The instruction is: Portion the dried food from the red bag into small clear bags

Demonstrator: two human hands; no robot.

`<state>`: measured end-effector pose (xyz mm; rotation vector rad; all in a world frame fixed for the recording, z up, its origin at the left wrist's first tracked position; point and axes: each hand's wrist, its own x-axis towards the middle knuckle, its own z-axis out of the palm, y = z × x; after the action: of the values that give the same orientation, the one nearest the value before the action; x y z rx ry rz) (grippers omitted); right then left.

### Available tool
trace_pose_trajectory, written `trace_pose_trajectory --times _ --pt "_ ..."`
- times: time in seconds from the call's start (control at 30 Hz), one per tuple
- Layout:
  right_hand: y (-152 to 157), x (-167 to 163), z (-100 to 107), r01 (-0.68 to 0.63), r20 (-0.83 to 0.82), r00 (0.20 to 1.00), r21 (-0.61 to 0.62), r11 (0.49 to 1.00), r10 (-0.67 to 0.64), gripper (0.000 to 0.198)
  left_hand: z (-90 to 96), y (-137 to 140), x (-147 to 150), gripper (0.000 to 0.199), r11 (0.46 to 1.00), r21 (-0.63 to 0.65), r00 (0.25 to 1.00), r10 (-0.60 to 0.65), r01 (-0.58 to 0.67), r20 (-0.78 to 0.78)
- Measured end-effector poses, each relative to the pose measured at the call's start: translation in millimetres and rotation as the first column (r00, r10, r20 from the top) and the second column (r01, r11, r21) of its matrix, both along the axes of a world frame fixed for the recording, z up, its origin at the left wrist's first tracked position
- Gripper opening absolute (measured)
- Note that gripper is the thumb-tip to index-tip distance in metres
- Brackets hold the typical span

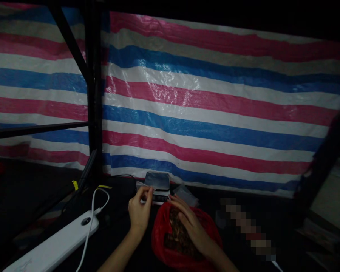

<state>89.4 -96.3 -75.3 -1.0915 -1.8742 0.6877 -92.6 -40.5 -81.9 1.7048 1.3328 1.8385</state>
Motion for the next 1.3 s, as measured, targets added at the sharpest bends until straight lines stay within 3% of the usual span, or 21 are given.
trace_pose_trajectory --times 0.17,0.27,0.4,0.57,0.7,0.97,1.13,1.23,1.3 --pt "-2 -6 13 0.121 -0.014 0.993 0.13 0.984 -0.121 0.025 -2.9 -1 0 0.024 1.0 -0.023 1.0 -0.004 0.003 -0.025" --pt "5 -9 12 0.175 -0.027 0.985 0.104 0.979 -0.173 0.032 -6.0 1 0 0.024 0.999 -0.039 1.0 -0.004 0.003 -0.029" --pt "11 -7 -4 0.276 -0.091 0.958 0.06 0.959 -0.27 0.048 -7.5 2 1 0.024 0.999 -0.034 0.999 -0.018 0.017 -0.041" --pt "2 -6 -4 0.383 -0.11 0.92 0.04 0.923 -0.376 0.051 -5.0 -9 7 0.022 1.0 0.029 0.989 -0.007 0.011 -0.148" --pt "-4 -7 4 0.338 0.001 0.941 0.067 0.939 -0.339 0.044 -2.5 -20 12 0.021 0.998 0.069 0.977 0.002 0.013 -0.212" --pt "0 -10 -1 0.193 0.147 0.967 0.124 0.973 -0.21 0.03 -1.1 -24 14 0.018 0.993 0.107 0.953 -0.021 0.056 -0.303" --pt "-2 -8 12 0.163 -0.042 0.986 0.082 0.983 -0.16 0.021 1.6 -38 19 0.013 0.975 0.179 0.908 -0.044 0.13 -0.417" --pt "-5 -7 20 0.112 -0.181 0.978 0.018 0.994 -0.107 0.03 8.5 -51 26 0.012 0.951 0.203 0.832 -0.088 0.235 -0.548" --pt "-6 -6 21 0.098 -0.216 0.972 0.026 0.995 -0.09 0.025 12.3 -56 30 0.016 0.929 0.21 0.781 -0.116 0.304 -0.614"
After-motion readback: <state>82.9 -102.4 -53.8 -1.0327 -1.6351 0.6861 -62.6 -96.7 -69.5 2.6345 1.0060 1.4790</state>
